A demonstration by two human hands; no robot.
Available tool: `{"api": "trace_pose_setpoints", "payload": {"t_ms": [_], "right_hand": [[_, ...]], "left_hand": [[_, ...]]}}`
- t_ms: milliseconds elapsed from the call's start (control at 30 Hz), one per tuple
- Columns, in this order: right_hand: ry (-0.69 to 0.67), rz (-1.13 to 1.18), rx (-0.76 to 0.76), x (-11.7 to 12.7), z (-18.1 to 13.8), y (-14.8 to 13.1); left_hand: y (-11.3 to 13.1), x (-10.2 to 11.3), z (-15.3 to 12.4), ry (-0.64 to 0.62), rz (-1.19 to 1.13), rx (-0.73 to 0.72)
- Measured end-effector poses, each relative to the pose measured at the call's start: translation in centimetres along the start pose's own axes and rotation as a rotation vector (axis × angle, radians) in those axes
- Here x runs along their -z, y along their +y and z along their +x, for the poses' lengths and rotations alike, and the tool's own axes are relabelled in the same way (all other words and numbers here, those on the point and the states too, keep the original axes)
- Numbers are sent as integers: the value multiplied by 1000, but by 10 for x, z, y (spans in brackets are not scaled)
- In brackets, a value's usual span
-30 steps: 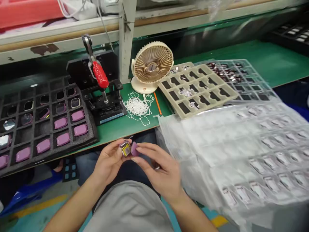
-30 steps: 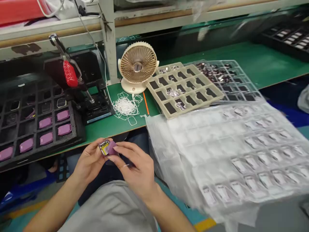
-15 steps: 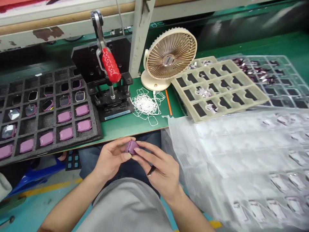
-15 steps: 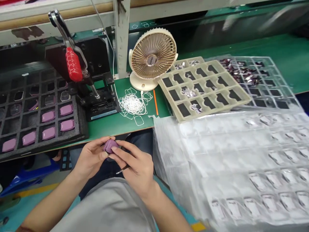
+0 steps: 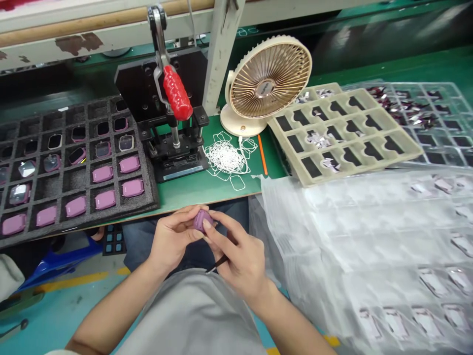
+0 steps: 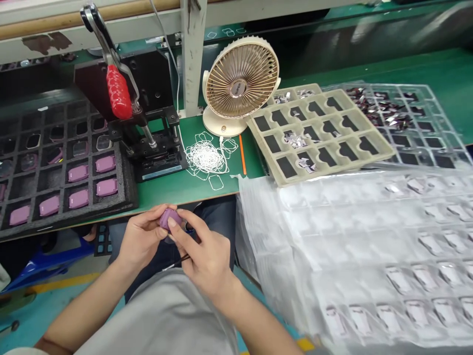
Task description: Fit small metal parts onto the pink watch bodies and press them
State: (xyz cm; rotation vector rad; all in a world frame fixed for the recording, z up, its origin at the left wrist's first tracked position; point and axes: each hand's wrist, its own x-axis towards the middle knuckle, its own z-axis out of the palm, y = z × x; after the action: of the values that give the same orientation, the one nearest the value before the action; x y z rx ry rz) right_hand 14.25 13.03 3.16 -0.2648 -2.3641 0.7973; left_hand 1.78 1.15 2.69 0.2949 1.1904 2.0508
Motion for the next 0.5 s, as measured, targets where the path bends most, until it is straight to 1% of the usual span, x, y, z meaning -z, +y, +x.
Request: {"api": "trace_pose_setpoints", "payload": {"t_ms": [67, 133, 200, 233, 300, 333, 400, 433, 500], "right_hand": [[49, 13, -14, -7, 2, 1], [87, 56, -50, -12, 5, 2], [99, 117, -150, -15, 9, 2], [79, 150, -214, -15, 10, 3], [-16, 220, -296, -13, 12, 4], [-75, 248, -299, -12, 13, 4], [-173, 263, -250, -11, 13, 6], [-195, 255, -212, -11, 13, 7], [-190, 233, -132, -13, 14, 7]], "left_hand": [[-2, -7, -4, 27, -3, 13], [-2, -13, -6, 111, 15, 27], [-2, -17, -5, 183, 9, 50], [-1, -17, -4, 199, -7, 58], [1, -15, -1, 194, -60, 62], [2, -13, 0, 188, -83, 62], [3, -9, 3, 178, -116, 83], [3, -8, 4, 173, -129, 99], [1, -7, 5, 162, -150, 115]]}}
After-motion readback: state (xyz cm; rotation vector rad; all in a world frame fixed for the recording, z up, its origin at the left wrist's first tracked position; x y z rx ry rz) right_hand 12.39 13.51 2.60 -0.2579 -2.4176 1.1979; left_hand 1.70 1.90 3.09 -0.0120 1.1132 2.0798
